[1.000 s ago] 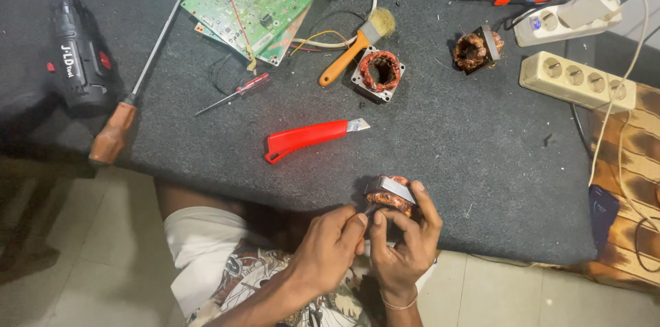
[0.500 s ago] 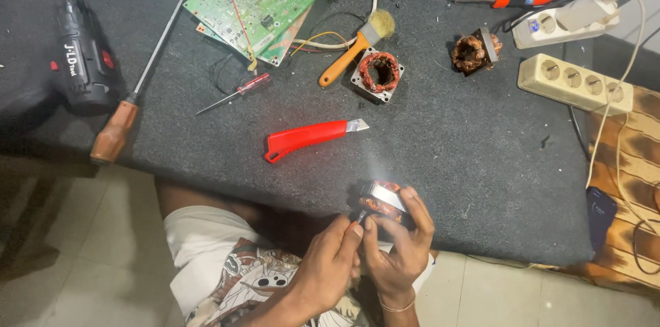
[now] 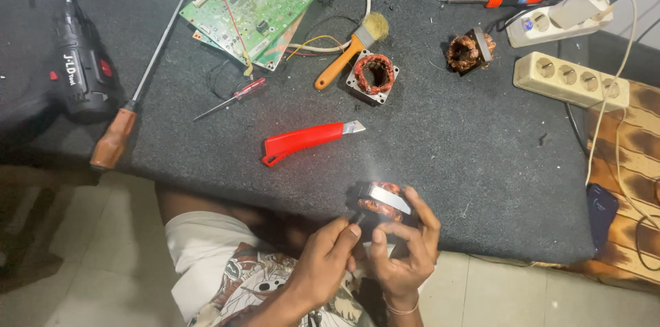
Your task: Disassembling an electric motor stator by removing copper windings using a utility knife and pliers
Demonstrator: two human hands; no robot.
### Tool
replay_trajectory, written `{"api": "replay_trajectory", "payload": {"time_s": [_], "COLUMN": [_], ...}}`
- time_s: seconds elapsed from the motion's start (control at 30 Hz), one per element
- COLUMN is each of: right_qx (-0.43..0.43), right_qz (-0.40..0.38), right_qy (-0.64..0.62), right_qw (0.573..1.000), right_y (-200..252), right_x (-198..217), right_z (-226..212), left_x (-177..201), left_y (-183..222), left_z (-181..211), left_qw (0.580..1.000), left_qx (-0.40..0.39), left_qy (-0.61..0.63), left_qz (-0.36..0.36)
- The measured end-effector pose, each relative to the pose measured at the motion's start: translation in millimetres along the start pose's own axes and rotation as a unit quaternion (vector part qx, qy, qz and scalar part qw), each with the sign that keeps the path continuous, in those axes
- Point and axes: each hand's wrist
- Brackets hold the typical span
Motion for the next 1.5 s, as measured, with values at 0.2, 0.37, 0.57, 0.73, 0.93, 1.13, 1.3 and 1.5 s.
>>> {"api": "replay_trajectory", "payload": {"time_s": [0.2,0.37,0.57,0.73,0.93,1.13,1.3,1.5], "right_qx": [-0.017,-0.042,-0.147,-0.147,-0.073,-0.111,-0.167,-0.131], "right_qz": [0.085,0.120,0.027,0.039,-0.223,-0.110,-0.050,-0.055], "right_qy": [-0.096,0.090,0.101,0.074,0.014,0.024,0.045,0.064], "right_qw": [0.992,0.988,0.984,0.986,0.972,0.987,0.984,0.988], "right_y": [1.4,-46.5,-59.3,-41.9,-28.6,-30.7,-33.4,-32.9], "right_x": [4.1,16.6,32.4,32.8,27.4,18.7,11.2,8.8], "right_z": [-4.2,-8.3,12.0,-1.9,-2.8,18.6,22.1,22.5], "left_x": [-2.0,-2.6,1.8,-1.4,-0.9,27.8,50.6,49.3], "left_y": [-6.7,-4.5,-3.0,-6.8,-9.9,1.1,4.7,-2.5], "left_z": [0.9,5.2,9.3,4.0,-0.2,18.0,7.7,25.6], "left_qw": [0.998,0.992,0.994,0.997,0.986,0.997,0.984,0.991], "left_qx": [0.023,0.051,0.039,0.018,0.035,0.011,-0.026,-0.113], "left_qy": [0.053,0.108,0.092,0.070,0.156,-0.056,-0.168,-0.066], "left_qz": [-0.021,-0.032,-0.033,-0.028,-0.049,-0.057,-0.056,0.009]}}
Point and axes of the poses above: each hand's wrist, its own y-axis away from the middle knuckle, its own x-axis out of the back of the hand, z = x × y, and after that the axes turned 10 degrees about -y, right-handed
